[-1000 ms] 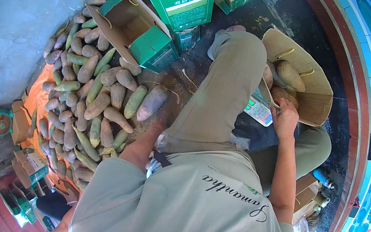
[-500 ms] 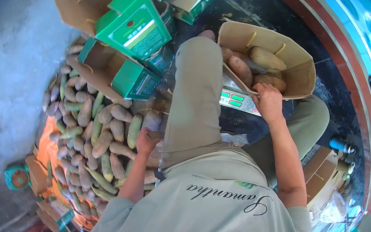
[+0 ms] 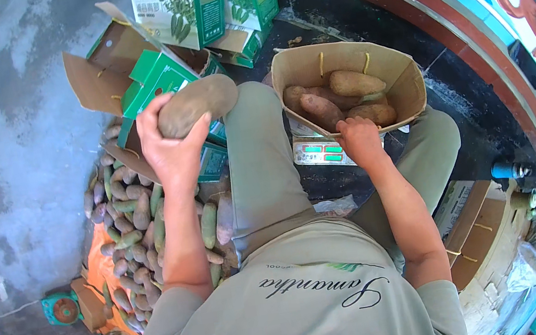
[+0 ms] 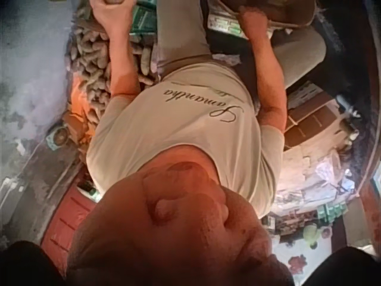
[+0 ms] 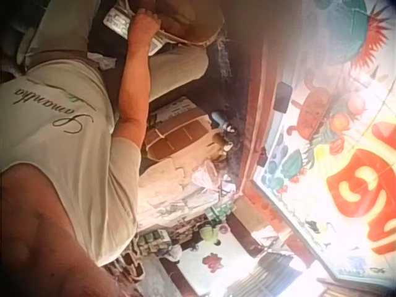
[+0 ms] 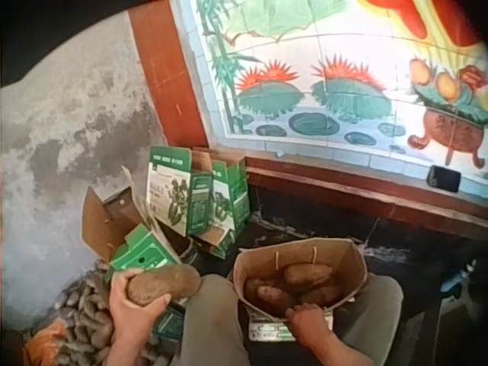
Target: Sorting, weighing, and bagging produce (sweet potatoes) in a packaging area.
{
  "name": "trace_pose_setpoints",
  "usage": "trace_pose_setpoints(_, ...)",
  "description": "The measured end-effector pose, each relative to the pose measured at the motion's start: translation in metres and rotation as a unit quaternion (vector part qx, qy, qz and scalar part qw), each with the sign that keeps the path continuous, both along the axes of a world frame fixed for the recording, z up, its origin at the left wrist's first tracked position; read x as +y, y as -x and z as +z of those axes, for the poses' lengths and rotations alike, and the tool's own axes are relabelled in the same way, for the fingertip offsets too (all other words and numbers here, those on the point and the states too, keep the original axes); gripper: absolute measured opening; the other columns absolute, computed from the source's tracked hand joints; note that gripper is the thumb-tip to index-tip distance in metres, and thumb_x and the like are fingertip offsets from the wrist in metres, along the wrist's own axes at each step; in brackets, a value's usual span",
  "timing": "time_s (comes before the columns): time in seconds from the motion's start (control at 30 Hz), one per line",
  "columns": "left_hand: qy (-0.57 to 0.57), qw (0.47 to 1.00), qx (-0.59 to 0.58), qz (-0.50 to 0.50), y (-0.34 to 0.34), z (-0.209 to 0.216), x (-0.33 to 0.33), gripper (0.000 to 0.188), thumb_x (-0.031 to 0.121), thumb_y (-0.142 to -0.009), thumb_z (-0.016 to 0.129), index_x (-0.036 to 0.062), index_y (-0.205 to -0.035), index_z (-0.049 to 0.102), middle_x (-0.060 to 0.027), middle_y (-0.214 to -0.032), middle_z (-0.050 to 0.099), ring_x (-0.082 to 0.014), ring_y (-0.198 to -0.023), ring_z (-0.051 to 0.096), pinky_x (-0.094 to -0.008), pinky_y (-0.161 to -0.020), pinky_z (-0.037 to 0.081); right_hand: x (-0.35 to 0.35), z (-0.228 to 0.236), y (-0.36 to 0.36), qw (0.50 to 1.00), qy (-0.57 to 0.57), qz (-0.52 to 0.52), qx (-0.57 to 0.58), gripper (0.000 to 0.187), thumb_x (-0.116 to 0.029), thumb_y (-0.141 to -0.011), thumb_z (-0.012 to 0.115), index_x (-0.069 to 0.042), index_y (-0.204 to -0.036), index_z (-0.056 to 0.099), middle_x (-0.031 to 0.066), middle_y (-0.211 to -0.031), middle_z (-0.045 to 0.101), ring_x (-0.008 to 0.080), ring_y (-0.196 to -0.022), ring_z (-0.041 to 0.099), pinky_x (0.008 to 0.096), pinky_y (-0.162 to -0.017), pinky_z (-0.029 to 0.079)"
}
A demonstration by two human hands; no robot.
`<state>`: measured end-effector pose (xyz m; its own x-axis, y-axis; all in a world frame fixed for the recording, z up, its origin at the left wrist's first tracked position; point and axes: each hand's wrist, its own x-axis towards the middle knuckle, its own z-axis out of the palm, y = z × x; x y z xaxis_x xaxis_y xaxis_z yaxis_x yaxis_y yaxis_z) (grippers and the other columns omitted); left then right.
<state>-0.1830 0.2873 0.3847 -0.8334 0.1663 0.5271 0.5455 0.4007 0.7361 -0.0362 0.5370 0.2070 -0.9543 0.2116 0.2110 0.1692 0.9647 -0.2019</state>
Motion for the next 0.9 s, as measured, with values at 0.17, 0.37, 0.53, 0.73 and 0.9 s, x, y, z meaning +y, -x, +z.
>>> trace_pose_setpoints(0.17,0.043,0.989,0.111,-0.088,-0.004,0.018,0.065,0.048,0.01,-0.059,0.079,0.0049,-0.101,0.058,-0.0051,-0.092,0.052,-0.0176,-0.09,0.053,-0.0301,-0.081,0.044,-0.001,0.0,-0.004,0.999,-0.036,0.005,-0.002,0.006,-0.014,-0.067,0.061,-0.011,-0.073,0.059,0.0062,-0.072,0.06,0.0228,-0.073,0.06,0.0364,-0.064,0.045)
trace_pose_setpoints(0.37,0.003,0.966,0.011,-0.258,-0.015,-0.014,0.138,0.067,0.012,-0.062,0.079,0.0049,-0.12,0.046,-0.011,-0.11,0.054,-0.0209,-0.1,0.054,-0.0329,-0.088,0.042,0.0,0.0,-0.001,0.999,-0.04,0.006,0.01,0.004,-0.012,-0.07,0.055,-0.011,-0.072,0.059,0.0055,-0.071,0.06,0.0221,-0.072,0.06,0.0356,-0.064,0.045)
trace_pose_setpoints(0.53,0.038,0.967,-0.017,-0.252,-0.018,-0.039,0.132,0.076,0.01,-0.07,0.072,0.0055,-0.134,0.03,-0.0184,-0.12,0.051,-0.0268,-0.112,0.051,-0.0385,-0.094,0.04,0.001,0.0,-0.001,1.0,-0.014,0.007,0.012,0.005,-0.015,-0.069,0.061,-0.011,-0.073,0.059,0.0056,-0.073,0.06,0.0222,-0.074,0.06,0.0358,-0.065,0.045)
trace_pose_setpoints(0.73,0.049,0.981,0.036,-0.183,-0.006,-0.049,0.095,0.064,0.006,-0.074,0.066,0.0033,-0.13,0.035,-0.0181,-0.12,0.052,-0.0269,-0.112,0.051,-0.0388,-0.094,0.04,0.0,0.003,-0.004,1.0,-0.004,0.01,0.001,0.011,-0.017,-0.067,0.066,-0.011,-0.073,0.059,0.0058,-0.074,0.06,0.0233,-0.074,0.059,0.0362,-0.067,0.044)
trace_pose_setpoints(0.9,0.089,0.978,0.101,-0.162,-0.002,-0.071,0.08,0.06,0.004,-0.075,0.063,0.0006,-0.128,0.036,-0.0192,-0.117,0.054,-0.0291,-0.11,0.053,-0.0383,-0.094,0.041,-0.002,0.002,-0.003,1.0,-0.013,0.012,-0.003,0.011,-0.018,-0.068,0.065,-0.011,-0.073,0.059,0.0059,-0.073,0.059,0.0234,-0.074,0.059,0.0367,-0.067,0.044)
